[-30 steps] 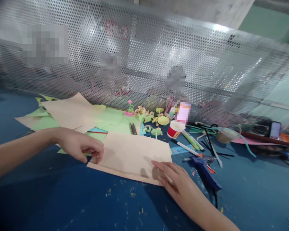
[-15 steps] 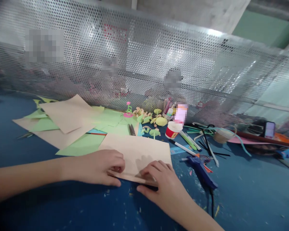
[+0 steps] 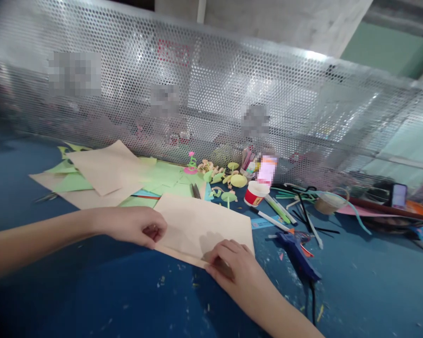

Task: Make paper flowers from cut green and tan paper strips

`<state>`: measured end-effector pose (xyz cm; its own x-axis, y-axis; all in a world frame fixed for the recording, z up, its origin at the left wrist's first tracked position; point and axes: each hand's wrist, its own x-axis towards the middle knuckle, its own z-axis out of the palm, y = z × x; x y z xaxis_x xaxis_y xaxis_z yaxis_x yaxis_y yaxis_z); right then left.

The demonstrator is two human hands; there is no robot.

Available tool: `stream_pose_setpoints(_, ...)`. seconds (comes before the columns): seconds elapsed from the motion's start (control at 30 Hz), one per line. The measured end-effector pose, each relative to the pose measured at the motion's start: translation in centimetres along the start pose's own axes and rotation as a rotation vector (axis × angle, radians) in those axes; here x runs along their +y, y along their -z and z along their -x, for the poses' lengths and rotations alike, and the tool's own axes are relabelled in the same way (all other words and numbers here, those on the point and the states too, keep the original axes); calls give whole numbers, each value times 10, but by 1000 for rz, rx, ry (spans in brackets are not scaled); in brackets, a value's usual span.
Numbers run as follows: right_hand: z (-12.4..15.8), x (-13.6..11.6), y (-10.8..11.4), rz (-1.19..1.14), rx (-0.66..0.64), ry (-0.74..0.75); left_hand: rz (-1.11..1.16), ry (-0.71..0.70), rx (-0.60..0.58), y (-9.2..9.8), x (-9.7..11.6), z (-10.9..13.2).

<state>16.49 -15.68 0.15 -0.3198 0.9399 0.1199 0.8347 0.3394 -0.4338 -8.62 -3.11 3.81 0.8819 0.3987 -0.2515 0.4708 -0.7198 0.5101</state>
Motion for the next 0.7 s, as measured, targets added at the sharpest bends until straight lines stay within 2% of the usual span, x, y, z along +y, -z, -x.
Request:
stream_pose_setpoints(0.13,0,1,1,-41,-18,-3,-51,40,-64,16,-12,11)
stream_pose_setpoints(0.27,1,2,3,-78,-33,-3,4,28,-130,25,-24,18)
stream_pose_setpoints(0.4,1,1,3,-97,-44,0,-30,59,-187,35,-24,22)
stream_pose_setpoints(0.47,1,-1,4,-88,-44,17,-48,85,-168,44,-23,22)
stream_pose_setpoints(0.57,2,-7,15,-57,7,44,33,119,-1,57,-27,21)
stream_pose_setpoints(0.7,1,-18,59,-102,250,-48,434,135,474,66,-38,10)
